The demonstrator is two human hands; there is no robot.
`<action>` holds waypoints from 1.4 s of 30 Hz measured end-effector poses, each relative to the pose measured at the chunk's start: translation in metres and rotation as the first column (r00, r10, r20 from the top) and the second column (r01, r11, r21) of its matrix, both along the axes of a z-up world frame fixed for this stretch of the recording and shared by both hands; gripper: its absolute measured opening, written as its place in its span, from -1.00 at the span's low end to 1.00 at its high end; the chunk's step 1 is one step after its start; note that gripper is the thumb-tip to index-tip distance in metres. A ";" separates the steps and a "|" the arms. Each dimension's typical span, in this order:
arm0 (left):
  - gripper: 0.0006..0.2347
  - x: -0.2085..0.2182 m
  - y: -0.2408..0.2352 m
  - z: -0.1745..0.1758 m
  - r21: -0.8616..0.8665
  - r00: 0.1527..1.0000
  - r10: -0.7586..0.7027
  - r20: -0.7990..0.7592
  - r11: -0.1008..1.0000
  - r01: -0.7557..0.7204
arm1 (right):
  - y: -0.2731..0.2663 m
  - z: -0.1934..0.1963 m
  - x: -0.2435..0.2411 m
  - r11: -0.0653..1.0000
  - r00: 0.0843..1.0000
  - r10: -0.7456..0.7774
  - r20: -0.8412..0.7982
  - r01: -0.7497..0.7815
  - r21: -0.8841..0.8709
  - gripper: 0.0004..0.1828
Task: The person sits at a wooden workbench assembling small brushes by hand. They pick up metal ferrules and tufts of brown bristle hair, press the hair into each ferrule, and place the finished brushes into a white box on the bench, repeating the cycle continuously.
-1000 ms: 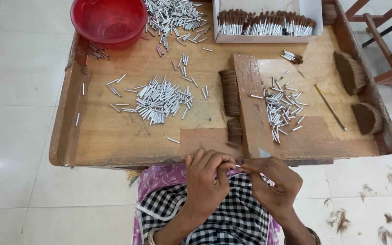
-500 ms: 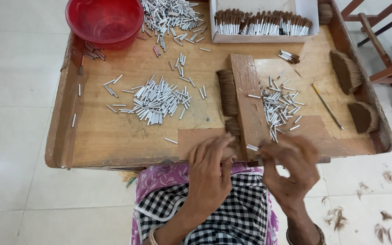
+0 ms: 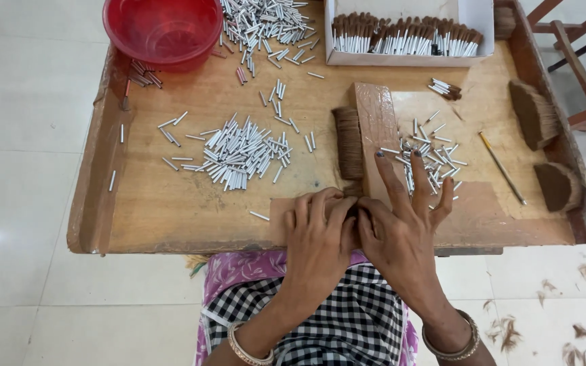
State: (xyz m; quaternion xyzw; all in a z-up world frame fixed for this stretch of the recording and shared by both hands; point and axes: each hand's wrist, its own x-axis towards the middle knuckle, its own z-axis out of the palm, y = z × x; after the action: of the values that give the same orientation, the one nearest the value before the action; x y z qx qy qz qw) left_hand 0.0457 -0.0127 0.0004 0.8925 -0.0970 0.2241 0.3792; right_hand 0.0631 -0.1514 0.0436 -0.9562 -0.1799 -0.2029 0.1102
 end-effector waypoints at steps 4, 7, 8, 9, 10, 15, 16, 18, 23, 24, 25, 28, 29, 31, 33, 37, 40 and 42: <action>-0.81 0.010 -0.001 -0.001 0.043 0.997 0.004 -0.079 0.999 -0.001 | -0.003 -0.001 -0.003 0.995 0.999 0.036 0.027 -0.038 0.095 -0.88; -0.83 0.011 0.001 0.000 0.036 0.999 0.007 -0.049 0.999 -0.005 | -0.008 -0.001 -0.012 0.985 0.998 0.026 0.061 -0.036 0.170 -0.86; -0.83 0.010 0.002 0.001 0.016 1.000 0.002 0.021 1.000 -0.003 | -0.011 0.000 -0.017 0.978 0.997 0.009 0.071 -0.024 0.208 -0.85; -0.83 0.006 0.003 0.007 0.016 1.000 0.002 0.022 1.000 -0.003 | -0.012 0.000 -0.021 0.978 0.997 0.009 0.072 -0.024 0.208 -0.85; -0.79 0.002 0.004 0.013 -0.063 0.999 -0.036 0.033 0.997 0.038 | -0.014 0.000 -0.025 0.981 0.993 -0.007 0.122 -0.017 0.195 -0.85; -0.85 -0.011 0.004 0.032 -0.164 0.986 -0.165 0.029 0.972 0.168 | -0.010 0.011 -0.039 0.994 0.969 -0.045 0.244 0.018 0.111 -0.86; -0.87 -0.012 0.004 0.028 -0.157 0.990 -0.140 0.034 0.977 0.143 | -0.008 0.018 -0.039 0.994 0.965 -0.056 0.258 0.028 0.110 -0.86; -0.88 -0.015 0.004 0.026 -0.150 0.993 -0.110 0.042 0.982 0.115 | -0.007 0.025 -0.039 0.993 0.960 -0.063 0.274 0.034 0.109 -0.86; -0.86 -0.026 0.008 0.031 -0.221 0.988 -0.139 0.064 0.964 0.150 | -0.016 -0.005 -0.039 0.664 0.984 0.173 -0.048 -0.080 0.743 -0.75; -0.86 -0.026 0.011 0.031 -0.219 0.988 -0.141 0.068 0.964 0.152 | -0.014 -0.003 -0.040 0.664 0.984 0.171 -0.044 -0.082 0.743 -0.75; -0.86 -0.027 0.013 0.032 -0.323 0.981 -0.189 0.042 0.927 0.192 | -0.012 -0.001 -0.041 0.702 0.990 0.133 0.041 -0.123 0.702 -0.73; -0.88 -0.028 0.019 0.033 -0.505 0.957 -0.286 -0.057 0.835 0.220 | -0.007 0.006 -0.045 0.792 0.979 0.085 0.186 -0.180 0.584 -0.73; -0.87 -0.029 0.021 0.034 -0.580 0.933 -0.336 -0.133 0.789 0.201 | -0.006 0.009 -0.046 0.838 0.967 0.079 0.241 -0.196 0.509 -0.74; -0.88 -0.031 0.022 0.023 -0.681 0.908 -0.376 -0.183 0.715 0.159 | -0.006 0.008 -0.048 0.835 0.964 0.108 0.243 -0.221 0.505 -0.74; -0.90 -0.032 0.025 0.015 -0.766 0.884 -0.406 -0.230 0.636 0.093 | -0.005 0.005 -0.048 0.824 0.958 0.152 0.242 -0.257 0.504 -0.75; -0.91 -0.037 0.040 0.015 -0.549 0.955 -0.265 -0.131 0.822 0.153 | 0.002 -0.003 -0.044 0.727 0.957 0.264 0.118 -0.278 0.628 -0.71; -0.92 -0.033 0.064 0.006 -0.167 0.999 0.033 -0.002 0.985 -0.033 | 0.012 -0.009 -0.040 0.788 0.955 0.220 0.198 -0.293 0.541 -0.74; -0.91 -0.028 0.081 0.010 0.107 0.960 0.238 0.144 0.961 -0.254 | 0.017 -0.011 -0.039 0.820 0.962 0.174 0.210 -0.259 0.510 -0.75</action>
State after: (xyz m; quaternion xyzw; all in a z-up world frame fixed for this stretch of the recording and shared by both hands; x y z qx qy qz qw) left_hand 0.0173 0.0683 0.0107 0.9031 -0.0231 0.3206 0.2849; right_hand 0.0242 -0.1345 0.0327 -0.8425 -0.2322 -0.3040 0.3793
